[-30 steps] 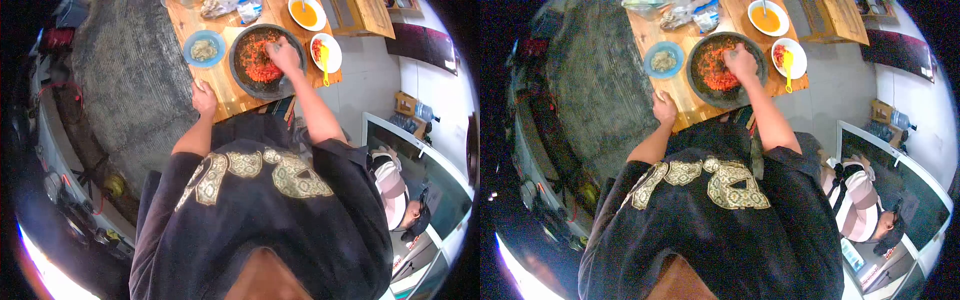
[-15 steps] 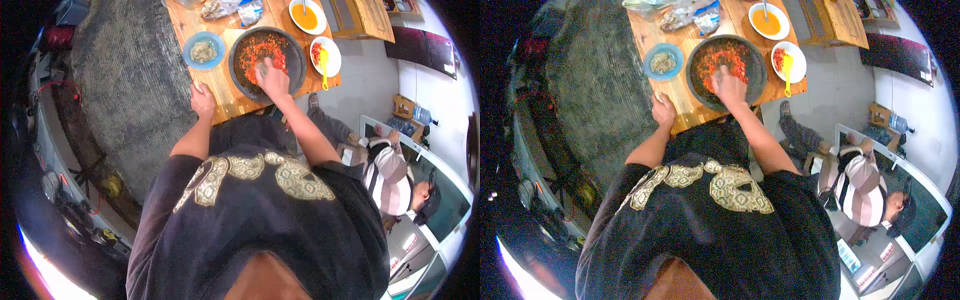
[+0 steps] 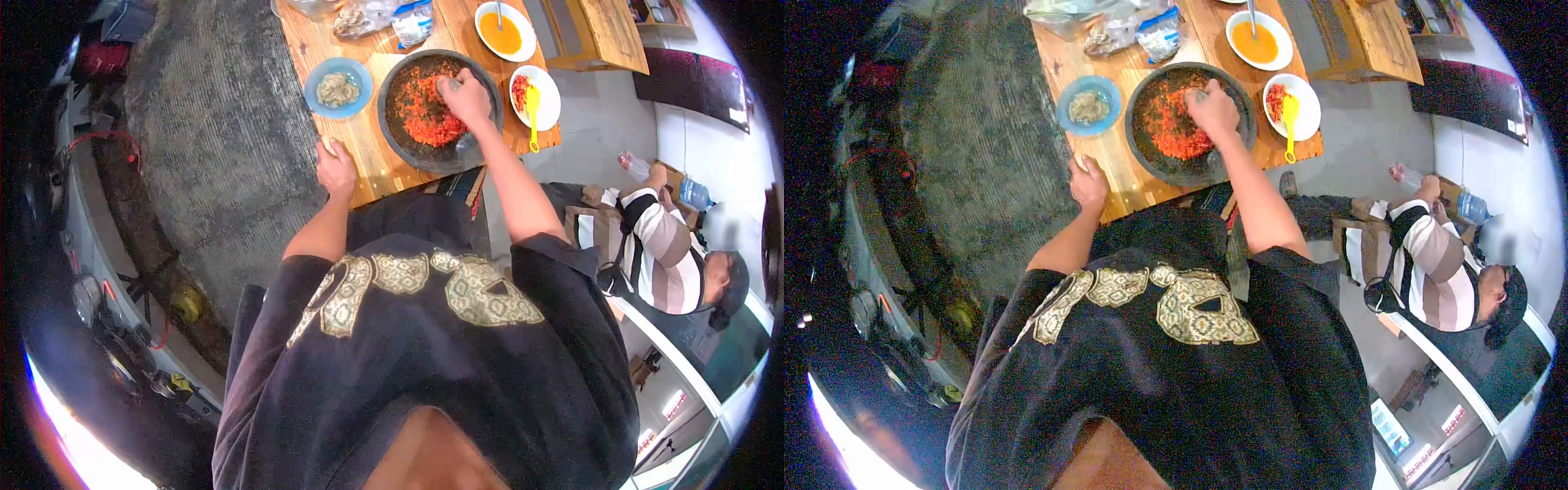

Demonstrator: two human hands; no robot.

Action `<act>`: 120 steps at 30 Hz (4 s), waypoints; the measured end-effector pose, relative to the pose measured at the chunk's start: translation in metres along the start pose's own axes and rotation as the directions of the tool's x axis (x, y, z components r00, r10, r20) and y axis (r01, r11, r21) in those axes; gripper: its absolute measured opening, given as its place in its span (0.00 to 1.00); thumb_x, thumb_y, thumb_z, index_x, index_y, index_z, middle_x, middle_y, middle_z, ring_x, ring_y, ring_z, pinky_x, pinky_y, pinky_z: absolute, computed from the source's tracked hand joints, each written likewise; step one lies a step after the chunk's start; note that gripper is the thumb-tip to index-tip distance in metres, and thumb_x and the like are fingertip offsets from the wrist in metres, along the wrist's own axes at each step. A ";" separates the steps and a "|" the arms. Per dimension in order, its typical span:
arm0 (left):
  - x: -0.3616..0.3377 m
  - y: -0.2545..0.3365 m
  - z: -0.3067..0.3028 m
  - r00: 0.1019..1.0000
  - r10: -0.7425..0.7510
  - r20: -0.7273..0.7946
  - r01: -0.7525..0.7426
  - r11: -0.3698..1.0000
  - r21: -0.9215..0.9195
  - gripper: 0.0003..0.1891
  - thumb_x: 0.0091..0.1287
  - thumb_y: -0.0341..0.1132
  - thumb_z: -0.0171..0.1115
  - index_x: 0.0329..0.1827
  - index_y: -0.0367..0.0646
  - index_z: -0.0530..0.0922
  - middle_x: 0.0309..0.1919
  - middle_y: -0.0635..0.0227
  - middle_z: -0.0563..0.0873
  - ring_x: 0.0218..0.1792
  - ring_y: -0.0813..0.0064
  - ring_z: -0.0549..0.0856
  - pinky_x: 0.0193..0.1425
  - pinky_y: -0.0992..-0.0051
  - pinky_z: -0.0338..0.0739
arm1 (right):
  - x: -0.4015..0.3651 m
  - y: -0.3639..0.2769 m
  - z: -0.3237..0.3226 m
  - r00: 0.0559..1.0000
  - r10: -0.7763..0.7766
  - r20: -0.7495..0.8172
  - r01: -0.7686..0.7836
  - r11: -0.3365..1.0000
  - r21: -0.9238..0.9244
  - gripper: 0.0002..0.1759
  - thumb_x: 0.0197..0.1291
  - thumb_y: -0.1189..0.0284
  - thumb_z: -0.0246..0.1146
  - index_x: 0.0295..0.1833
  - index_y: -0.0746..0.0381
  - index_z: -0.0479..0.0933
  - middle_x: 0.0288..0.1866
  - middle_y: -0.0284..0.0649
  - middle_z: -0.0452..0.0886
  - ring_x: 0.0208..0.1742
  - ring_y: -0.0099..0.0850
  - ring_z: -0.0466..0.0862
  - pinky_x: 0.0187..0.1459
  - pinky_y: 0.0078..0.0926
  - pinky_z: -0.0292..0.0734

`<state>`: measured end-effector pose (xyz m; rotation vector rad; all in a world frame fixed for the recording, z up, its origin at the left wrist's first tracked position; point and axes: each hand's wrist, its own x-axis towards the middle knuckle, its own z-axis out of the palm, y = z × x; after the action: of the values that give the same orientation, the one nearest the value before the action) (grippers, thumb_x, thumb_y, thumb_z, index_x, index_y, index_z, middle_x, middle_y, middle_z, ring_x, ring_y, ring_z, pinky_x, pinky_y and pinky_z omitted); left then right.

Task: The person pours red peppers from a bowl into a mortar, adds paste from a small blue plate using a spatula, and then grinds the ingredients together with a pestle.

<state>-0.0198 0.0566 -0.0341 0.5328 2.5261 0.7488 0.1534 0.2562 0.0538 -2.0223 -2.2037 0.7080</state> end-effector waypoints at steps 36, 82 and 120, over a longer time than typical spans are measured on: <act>-0.004 0.003 -0.007 0.999 0.010 0.034 -0.010 1.000 0.005 0.25 0.70 0.51 0.41 0.57 0.39 0.69 0.40 0.38 0.82 0.42 0.36 0.81 0.48 0.48 0.72 | -0.026 -0.003 0.033 0.970 -0.225 -0.088 0.218 0.972 -0.088 0.25 0.60 0.52 0.58 0.57 0.56 0.69 0.25 0.53 0.82 0.28 0.51 0.84 0.31 0.52 0.78; -0.026 -0.002 -0.015 0.998 0.061 -0.022 -0.062 0.996 -0.065 0.29 0.71 0.55 0.40 0.59 0.38 0.69 0.40 0.36 0.82 0.44 0.35 0.80 0.50 0.47 0.71 | -0.060 -0.004 0.006 0.967 -0.253 0.032 0.255 0.954 -0.158 0.21 0.63 0.52 0.54 0.56 0.52 0.67 0.33 0.57 0.83 0.35 0.55 0.84 0.38 0.53 0.79; -0.010 -0.001 -0.006 1.000 0.016 0.016 -0.016 0.999 -0.034 0.24 0.71 0.51 0.41 0.54 0.38 0.70 0.40 0.38 0.82 0.43 0.37 0.80 0.49 0.48 0.71 | -0.035 -0.008 0.012 0.960 -0.280 0.009 0.279 0.952 -0.126 0.20 0.61 0.54 0.57 0.51 0.57 0.73 0.32 0.54 0.83 0.36 0.52 0.84 0.39 0.52 0.78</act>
<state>-0.0147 0.0484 -0.0275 0.5458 2.4928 0.7890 0.1466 0.2191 0.0543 -1.7019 -2.5168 0.5383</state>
